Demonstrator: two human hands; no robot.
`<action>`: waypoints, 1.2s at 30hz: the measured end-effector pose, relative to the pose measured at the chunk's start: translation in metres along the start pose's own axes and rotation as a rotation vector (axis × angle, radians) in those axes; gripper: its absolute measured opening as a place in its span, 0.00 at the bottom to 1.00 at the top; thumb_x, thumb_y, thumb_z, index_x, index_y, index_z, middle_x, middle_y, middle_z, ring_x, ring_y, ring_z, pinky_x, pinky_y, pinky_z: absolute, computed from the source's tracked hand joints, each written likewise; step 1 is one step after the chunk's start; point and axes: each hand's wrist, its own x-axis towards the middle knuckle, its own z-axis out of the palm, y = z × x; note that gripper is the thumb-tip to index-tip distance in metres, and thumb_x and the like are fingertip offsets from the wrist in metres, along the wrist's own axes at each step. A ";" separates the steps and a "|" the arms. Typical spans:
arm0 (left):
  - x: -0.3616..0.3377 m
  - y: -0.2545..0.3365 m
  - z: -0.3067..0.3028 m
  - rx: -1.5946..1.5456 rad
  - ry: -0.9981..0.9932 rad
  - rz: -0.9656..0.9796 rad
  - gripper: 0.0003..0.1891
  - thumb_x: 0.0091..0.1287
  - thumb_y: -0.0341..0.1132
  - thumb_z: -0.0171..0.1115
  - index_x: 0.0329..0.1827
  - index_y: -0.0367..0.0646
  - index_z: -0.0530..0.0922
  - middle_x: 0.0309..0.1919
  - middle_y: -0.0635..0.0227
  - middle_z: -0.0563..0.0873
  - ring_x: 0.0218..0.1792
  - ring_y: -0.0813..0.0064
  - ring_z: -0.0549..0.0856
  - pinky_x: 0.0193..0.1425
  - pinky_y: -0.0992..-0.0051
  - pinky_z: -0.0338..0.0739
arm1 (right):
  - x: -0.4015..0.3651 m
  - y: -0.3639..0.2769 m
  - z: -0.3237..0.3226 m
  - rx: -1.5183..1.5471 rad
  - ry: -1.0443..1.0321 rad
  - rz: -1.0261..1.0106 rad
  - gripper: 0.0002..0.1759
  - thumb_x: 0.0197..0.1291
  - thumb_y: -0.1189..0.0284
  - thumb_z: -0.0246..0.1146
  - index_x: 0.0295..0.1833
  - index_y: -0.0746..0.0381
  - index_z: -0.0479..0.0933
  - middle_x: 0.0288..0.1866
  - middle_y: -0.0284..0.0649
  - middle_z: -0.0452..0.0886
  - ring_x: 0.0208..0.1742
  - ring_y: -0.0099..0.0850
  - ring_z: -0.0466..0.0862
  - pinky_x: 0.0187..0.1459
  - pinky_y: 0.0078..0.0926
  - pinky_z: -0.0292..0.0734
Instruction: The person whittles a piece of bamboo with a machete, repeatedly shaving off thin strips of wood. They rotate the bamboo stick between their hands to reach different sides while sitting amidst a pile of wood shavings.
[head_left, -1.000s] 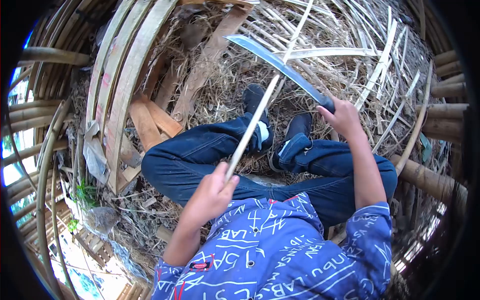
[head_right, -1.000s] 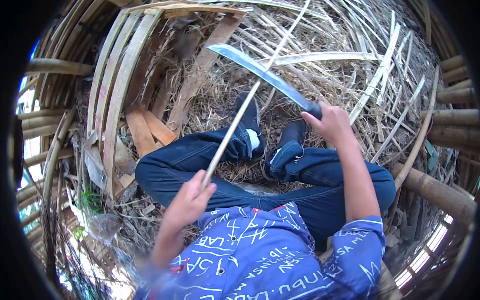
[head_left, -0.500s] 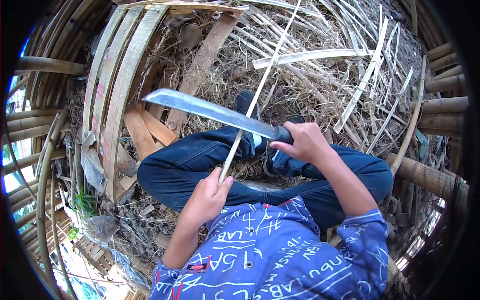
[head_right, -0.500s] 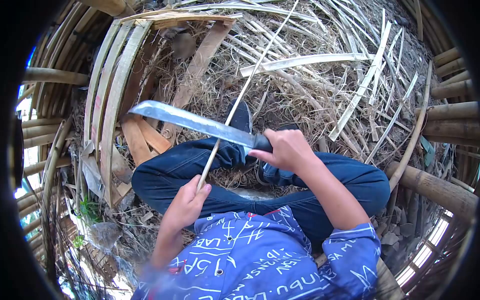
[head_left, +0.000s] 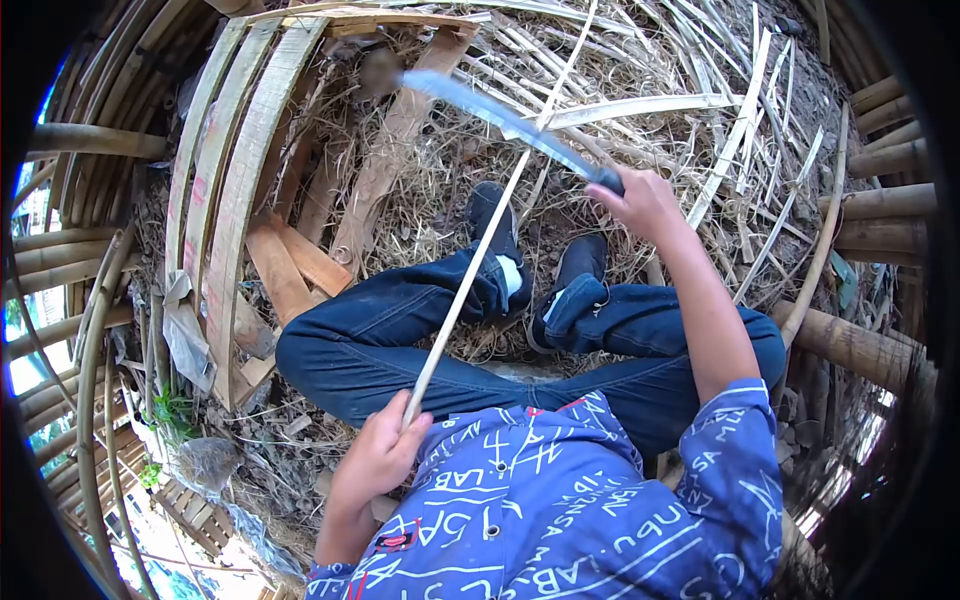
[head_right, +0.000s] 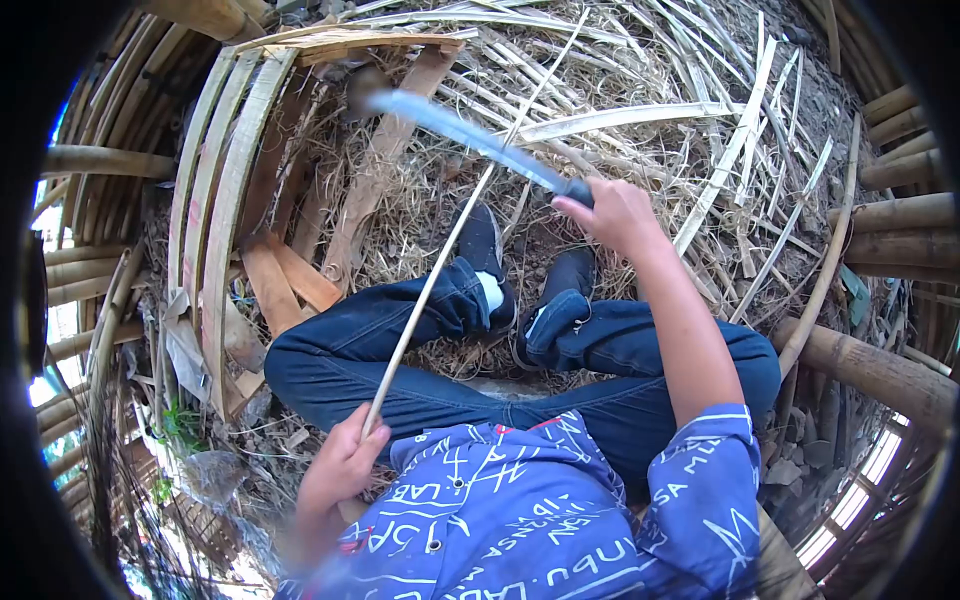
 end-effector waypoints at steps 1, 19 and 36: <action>-0.008 -0.004 -0.005 -0.005 -0.015 -0.020 0.09 0.71 0.34 0.56 0.37 0.37 0.69 0.20 0.66 0.73 0.23 0.77 0.70 0.27 0.71 0.66 | 0.008 0.006 0.000 0.037 0.017 0.084 0.32 0.61 0.40 0.58 0.42 0.61 0.84 0.33 0.53 0.85 0.38 0.50 0.86 0.43 0.45 0.79; 0.027 0.003 0.015 0.106 0.098 -0.021 0.13 0.73 0.37 0.54 0.38 0.34 0.71 0.20 0.51 0.75 0.22 0.58 0.76 0.29 0.63 0.70 | -0.088 -0.062 -0.023 0.386 -0.111 -0.161 0.25 0.56 0.50 0.69 0.38 0.64 0.81 0.25 0.48 0.83 0.28 0.47 0.85 0.33 0.40 0.79; 0.028 0.007 0.033 0.196 0.140 0.023 0.12 0.73 0.37 0.54 0.39 0.35 0.69 0.21 0.49 0.76 0.22 0.54 0.78 0.29 0.61 0.69 | -0.119 -0.103 0.016 0.185 -0.220 -0.254 0.34 0.56 0.39 0.63 0.32 0.65 0.78 0.22 0.53 0.81 0.28 0.52 0.84 0.32 0.48 0.79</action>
